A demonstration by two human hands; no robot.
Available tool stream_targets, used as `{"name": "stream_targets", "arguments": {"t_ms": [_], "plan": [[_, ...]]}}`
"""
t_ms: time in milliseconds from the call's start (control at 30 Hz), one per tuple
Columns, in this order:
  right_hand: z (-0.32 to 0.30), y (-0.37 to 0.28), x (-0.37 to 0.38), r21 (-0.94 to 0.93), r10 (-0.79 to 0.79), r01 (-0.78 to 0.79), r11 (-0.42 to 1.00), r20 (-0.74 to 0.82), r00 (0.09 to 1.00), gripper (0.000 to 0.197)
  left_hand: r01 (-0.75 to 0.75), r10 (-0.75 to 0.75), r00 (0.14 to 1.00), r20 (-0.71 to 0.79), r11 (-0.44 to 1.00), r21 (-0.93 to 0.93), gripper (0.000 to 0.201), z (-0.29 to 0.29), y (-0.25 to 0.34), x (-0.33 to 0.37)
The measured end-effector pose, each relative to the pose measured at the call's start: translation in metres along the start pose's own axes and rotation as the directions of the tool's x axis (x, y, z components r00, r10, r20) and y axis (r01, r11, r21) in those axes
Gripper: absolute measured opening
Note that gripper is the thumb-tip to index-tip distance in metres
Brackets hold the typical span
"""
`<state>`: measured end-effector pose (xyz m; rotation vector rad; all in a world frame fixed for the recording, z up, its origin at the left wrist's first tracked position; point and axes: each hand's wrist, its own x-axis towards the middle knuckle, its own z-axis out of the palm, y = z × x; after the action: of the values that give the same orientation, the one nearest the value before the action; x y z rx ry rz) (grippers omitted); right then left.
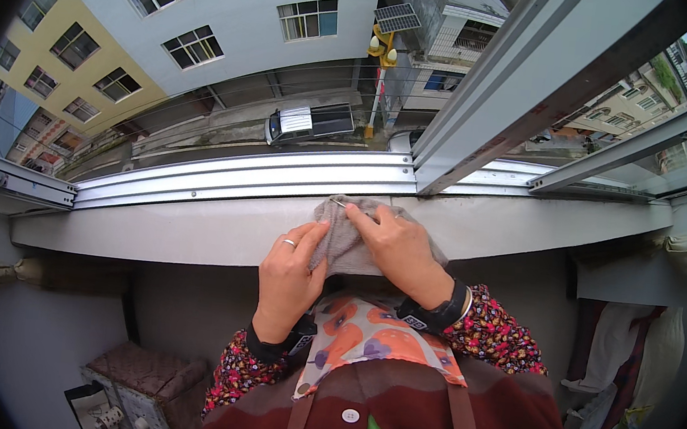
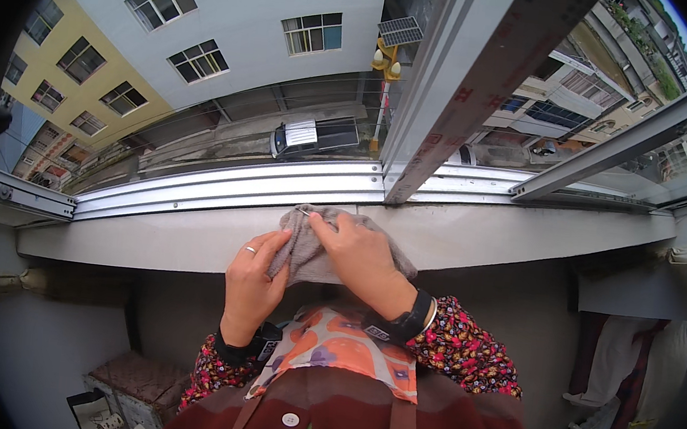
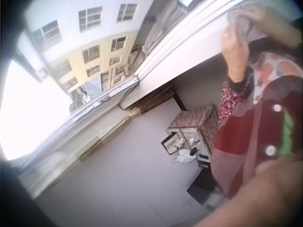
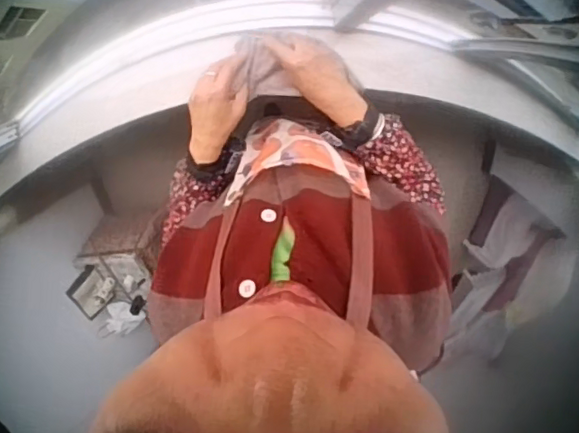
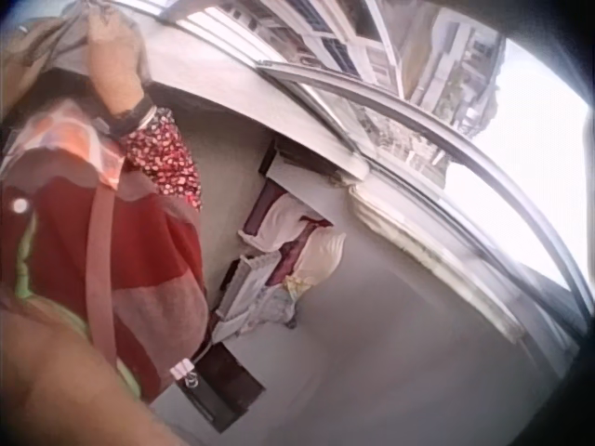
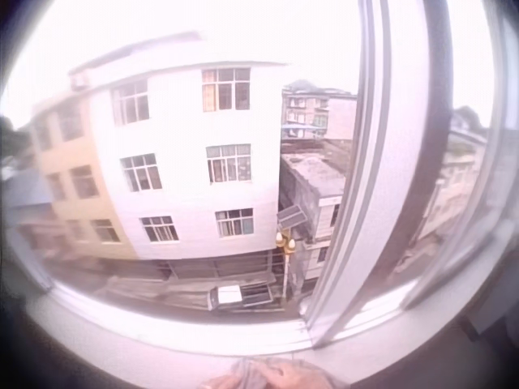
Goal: The person cleans the window frame and sill using a cloth and a small tool. They wipe the frame, scrape debris from the tracks, open and close the window, and rinse the cloth in a bucket of water.
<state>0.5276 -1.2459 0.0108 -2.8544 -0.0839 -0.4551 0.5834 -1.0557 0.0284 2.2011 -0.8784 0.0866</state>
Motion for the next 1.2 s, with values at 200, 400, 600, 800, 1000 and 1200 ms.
{"name": "stream_targets", "arguments": {"t_ms": [200, 400, 600, 800, 1000, 1200], "plan": [[-0.042, 0.062, -0.064, -0.122, 0.214, -0.222, 0.967, -0.077, 0.974, 0.04, -0.184, 0.199, 0.963, 0.18, 0.978, -0.096, 0.051, 0.061, 0.053, 0.025], [-0.071, 0.114, -0.101, -0.241, 0.382, -0.405, 0.882, -0.138, 0.914, 0.029, -0.347, 0.356, 0.913, 0.202, 0.935, -0.079, 0.05, 0.127, 0.096, 0.055], [-0.071, 0.115, -0.104, -0.161, 0.391, -0.42, 0.893, -0.185, 0.902, 0.024, -0.355, 0.352, 0.902, 0.248, 0.934, -0.034, 0.047, 0.131, 0.111, 0.055], [-0.038, 0.089, -0.075, -0.037, 0.256, -0.261, 0.965, -0.104, 0.961, 0.032, -0.176, 0.17, 0.952, 0.254, 0.984, -0.001, 0.049, 0.076, 0.076, 0.037], [-0.069, 0.125, -0.101, -0.059, 0.389, -0.397, 0.916, -0.117, 0.914, 0.025, -0.289, 0.303, 0.913, 0.273, 0.953, -0.089, 0.052, 0.124, 0.104, 0.047], [-0.098, 0.165, -0.141, -0.204, 0.509, -0.553, 0.808, -0.232, 0.829, 0.021, -0.497, 0.501, 0.828, 0.252, 0.864, -0.082, 0.052, 0.189, 0.15, 0.076]]}}
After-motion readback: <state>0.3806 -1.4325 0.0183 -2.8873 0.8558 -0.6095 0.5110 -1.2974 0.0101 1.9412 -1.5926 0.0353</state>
